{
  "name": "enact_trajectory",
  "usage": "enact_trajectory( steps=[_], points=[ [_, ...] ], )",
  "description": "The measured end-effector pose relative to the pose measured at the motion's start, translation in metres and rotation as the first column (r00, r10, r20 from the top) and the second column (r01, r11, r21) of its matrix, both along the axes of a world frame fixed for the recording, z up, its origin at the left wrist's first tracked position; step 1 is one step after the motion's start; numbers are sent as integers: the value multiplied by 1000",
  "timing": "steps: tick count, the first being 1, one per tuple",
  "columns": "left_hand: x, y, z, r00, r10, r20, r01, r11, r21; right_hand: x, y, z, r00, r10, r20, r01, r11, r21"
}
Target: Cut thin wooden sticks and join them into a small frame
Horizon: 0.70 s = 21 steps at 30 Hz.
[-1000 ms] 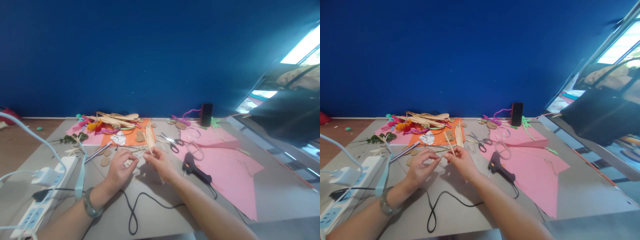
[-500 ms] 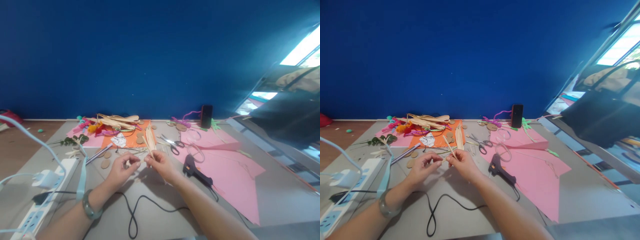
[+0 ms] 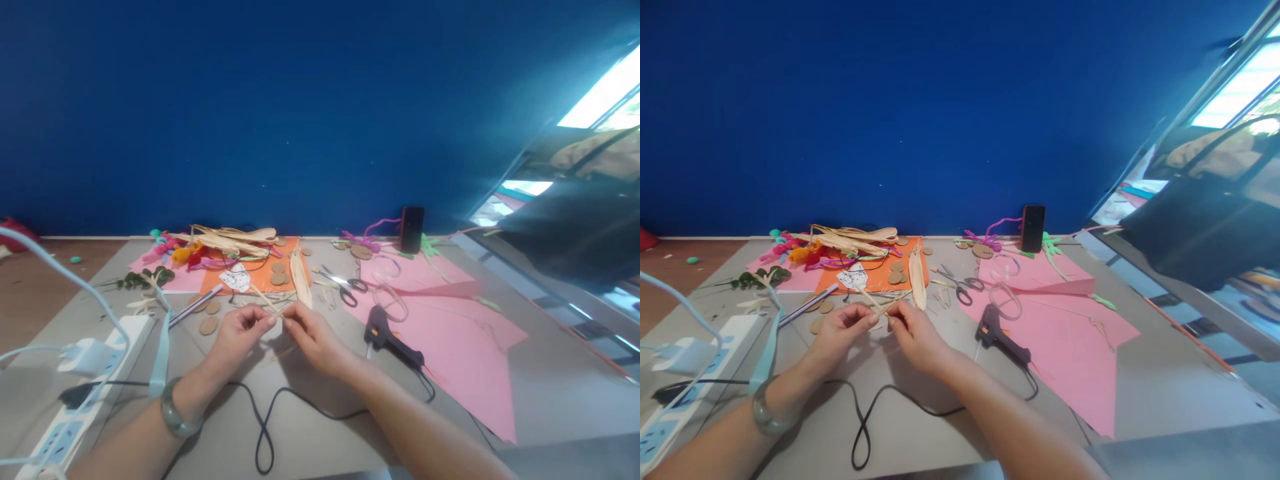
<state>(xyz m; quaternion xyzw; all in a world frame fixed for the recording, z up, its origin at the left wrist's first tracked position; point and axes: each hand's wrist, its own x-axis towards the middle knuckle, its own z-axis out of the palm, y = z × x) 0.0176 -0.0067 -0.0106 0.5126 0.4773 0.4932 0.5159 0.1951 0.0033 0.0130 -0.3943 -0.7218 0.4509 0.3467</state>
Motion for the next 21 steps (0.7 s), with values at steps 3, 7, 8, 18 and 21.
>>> enact_trajectory(
  steps=[3, 7, 8, 18, 21],
  points=[
    [1, 1, -2, 999, 37, -40, -37, 999, -7, -4, -3, -2, 998, 51, -42, -50, 999, 7],
    [3, 2, -7, 994, 69, -79, -71, 997, -30, -7, -5, -5, 994, 16, -105, -26, 995, -94],
    [4, 1, -8, 993, 73, -88, -75, 997, -27, -7, -5, -6, 994, 0, -111, -14, 992, -125],
    [12, -8, -3, 978, 56, -199, -51, 998, 33, -3, -1, 0, 990, -60, -125, 14, 940, -341],
    [13, -9, -3, 976, 70, -206, -62, 997, 47, -2, 2, 1, 991, -51, -122, -3, 915, -403]
  ],
)
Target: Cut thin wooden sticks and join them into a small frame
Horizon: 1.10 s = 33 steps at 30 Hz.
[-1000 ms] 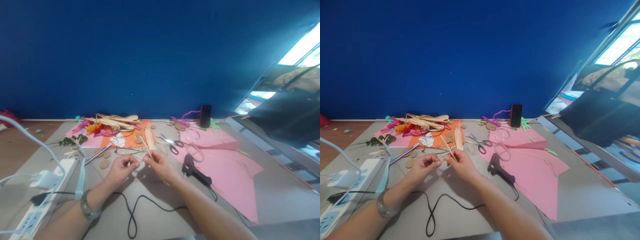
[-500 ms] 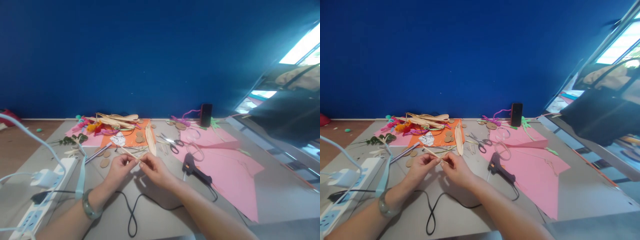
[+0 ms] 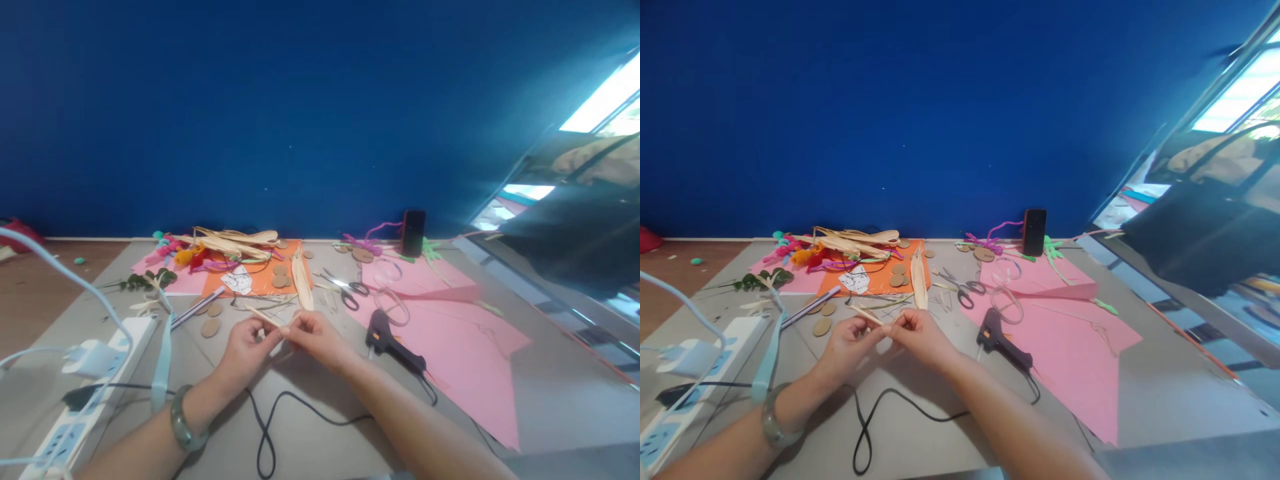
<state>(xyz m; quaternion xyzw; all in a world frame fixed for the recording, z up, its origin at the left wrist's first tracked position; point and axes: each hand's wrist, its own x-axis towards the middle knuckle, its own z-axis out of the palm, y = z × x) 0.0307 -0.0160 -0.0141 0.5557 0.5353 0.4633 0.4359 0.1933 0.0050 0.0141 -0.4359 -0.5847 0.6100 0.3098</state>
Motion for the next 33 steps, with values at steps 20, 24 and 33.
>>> enact_trajectory(
  steps=[20, 24, 33],
  points=[
    [1, 5, -18, 998, 15, 55, -16, 999, 33, -4, -3, 1, 999, -31, -22, 29, 997, -65],
    [1, 5, -19, 1000, 28, 13, -28, 999, 34, -5, -3, 1, 999, -35, 36, 35, 999, 11],
    [-1, 5, -15, 1000, 16, 12, -16, 1000, -5, -5, -4, 2, 997, -38, 60, 36, 999, 20]
  ],
)
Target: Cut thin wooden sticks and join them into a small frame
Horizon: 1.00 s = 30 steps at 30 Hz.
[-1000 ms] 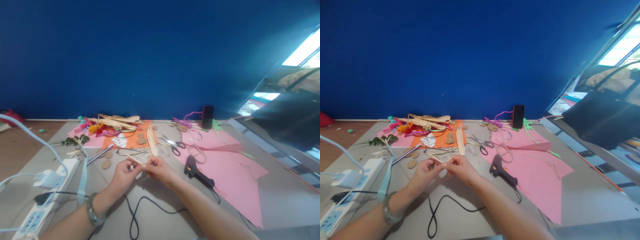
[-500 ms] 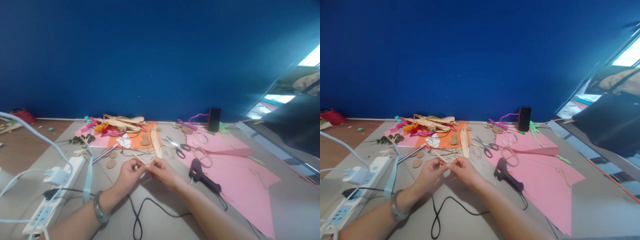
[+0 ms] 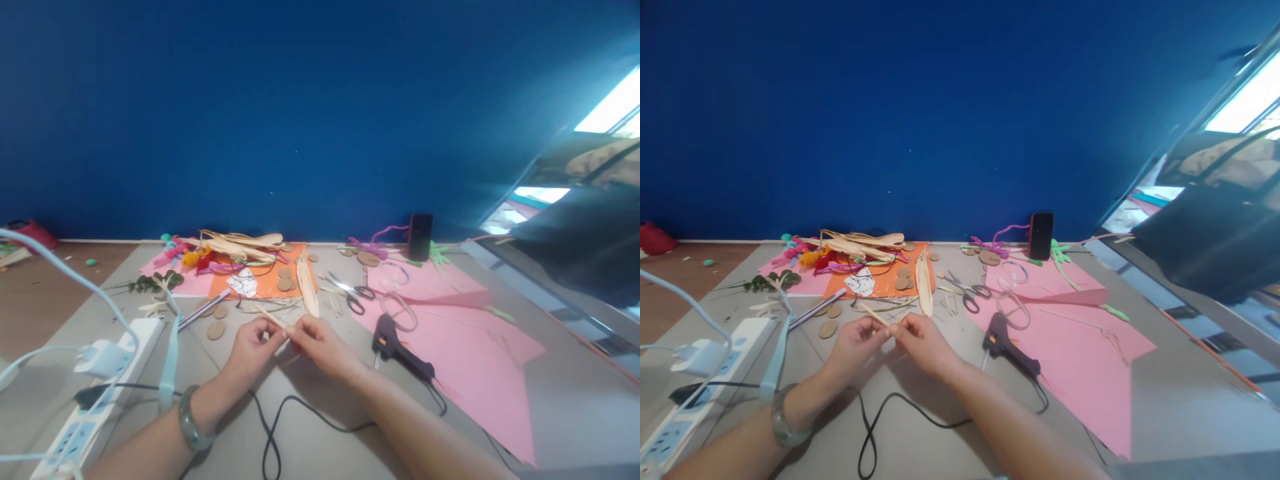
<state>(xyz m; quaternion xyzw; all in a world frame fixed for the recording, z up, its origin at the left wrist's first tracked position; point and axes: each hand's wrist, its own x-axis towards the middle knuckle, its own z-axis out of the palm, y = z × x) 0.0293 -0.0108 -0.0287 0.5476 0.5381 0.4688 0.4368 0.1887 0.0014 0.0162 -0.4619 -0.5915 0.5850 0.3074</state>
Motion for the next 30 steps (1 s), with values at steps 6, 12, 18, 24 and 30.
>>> enact_trajectory(
  steps=[6, 12, 18, 24, 30],
  points=[
    [-1, -3, 6, 1000, -18, 24, 17, 998, 59, 2, 1, -3, 992, 1, -130, -17, 993, -120],
    [-3, -4, 5, 996, -62, 62, 56, 994, 89, 4, 3, -6, 959, 39, -281, -104, 969, -222],
    [-3, -2, 1, 996, -86, 36, 81, 990, 119, 5, 4, -5, 954, 40, -296, -110, 969, -223],
    [-3, -3, 6, 996, -59, -64, 68, 987, 148, 6, 5, -5, 961, 41, -273, -106, 968, -229],
    [-4, -3, 12, 995, -74, -69, 85, 980, 181, 5, 5, -5, 955, 37, -294, -112, 963, -245]
  ],
)
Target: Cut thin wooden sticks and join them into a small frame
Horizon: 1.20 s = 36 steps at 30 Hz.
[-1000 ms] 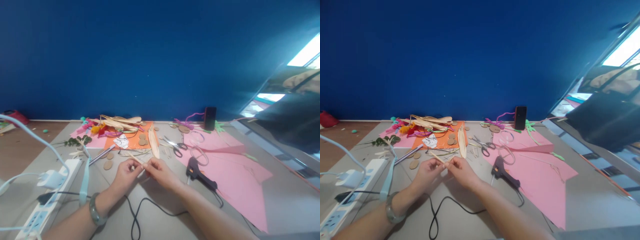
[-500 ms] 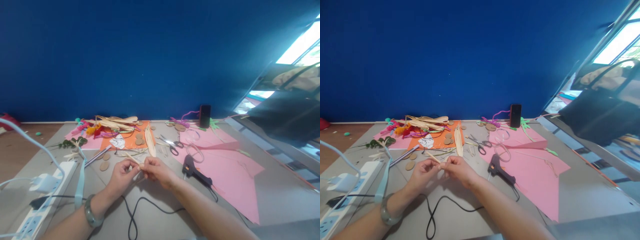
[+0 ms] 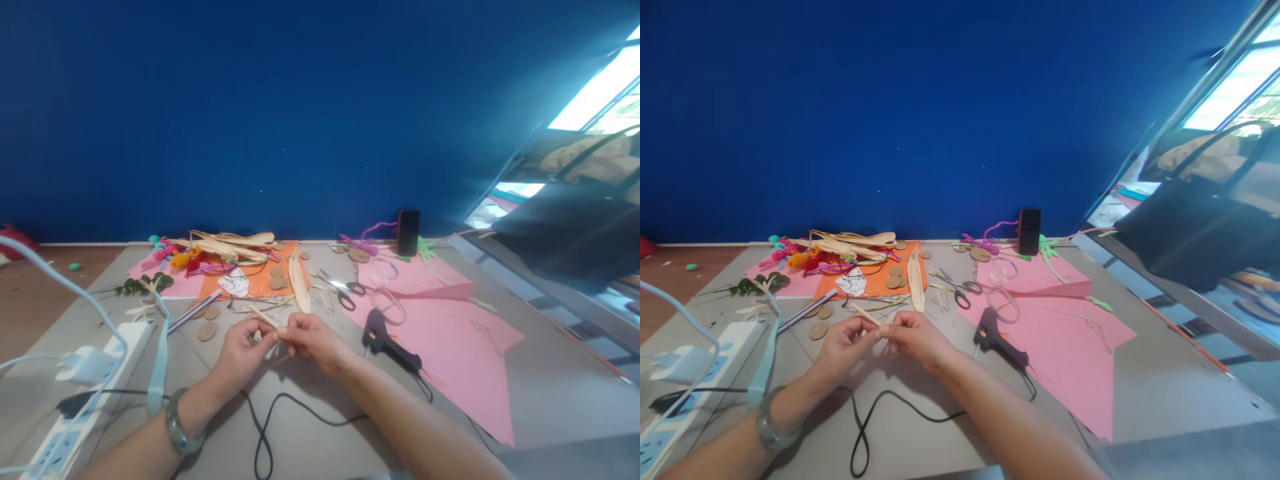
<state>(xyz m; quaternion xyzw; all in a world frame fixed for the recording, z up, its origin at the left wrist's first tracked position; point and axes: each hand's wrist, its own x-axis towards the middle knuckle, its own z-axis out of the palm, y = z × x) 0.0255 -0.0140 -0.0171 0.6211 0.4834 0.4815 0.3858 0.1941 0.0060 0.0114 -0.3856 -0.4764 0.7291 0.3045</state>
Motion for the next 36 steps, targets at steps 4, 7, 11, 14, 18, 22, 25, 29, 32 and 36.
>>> enact_trajectory(
  steps=[4, 7, 11, 14, 18, 22, 25, 29, 32, 36],
  points=[
    [-2, 0, -2, 1000, -30, 4, 30, 999, 20, 1, -1, 0, 1000, 6, -19, -7, 1000, -23],
    [-3, 0, -4, 999, -45, 21, 44, 999, 21, 2, -1, 0, 999, 21, -35, -22, 998, -53],
    [-3, 0, -1, 998, -55, 30, 54, 998, 24, 3, -1, 2, 999, 28, -39, -31, 996, -86],
    [-3, 0, 4, 997, -76, 34, 74, 996, 51, 4, -1, 4, 999, 14, -47, -19, 993, -116],
    [-5, 2, 8, 996, -79, 37, 76, 995, 72, 13, 3, 11, 998, -17, -66, 9, 993, -120],
    [-7, 4, 7, 998, -43, 54, 40, 998, 48, 26, 12, 18, 983, -137, -123, 128, 989, -80],
    [-6, 4, 7, 994, -40, 97, 39, 999, 15, 28, 16, 18, 970, -218, -112, 219, 976, -1],
    [-4, 2, 8, 992, -52, 117, 57, 998, -38, 14, 7, 11, 996, -91, 20, 88, 990, 114],
    [-2, 1, 5, 990, -23, 136, 33, 997, -76, 3, -3, 8, 998, -8, 63, -3, 986, 169],
    [0, 1, -3, 988, 26, 155, -5, 991, -135, -4, -9, 7, 986, -78, 147, 45, 976, 213]
  ],
)
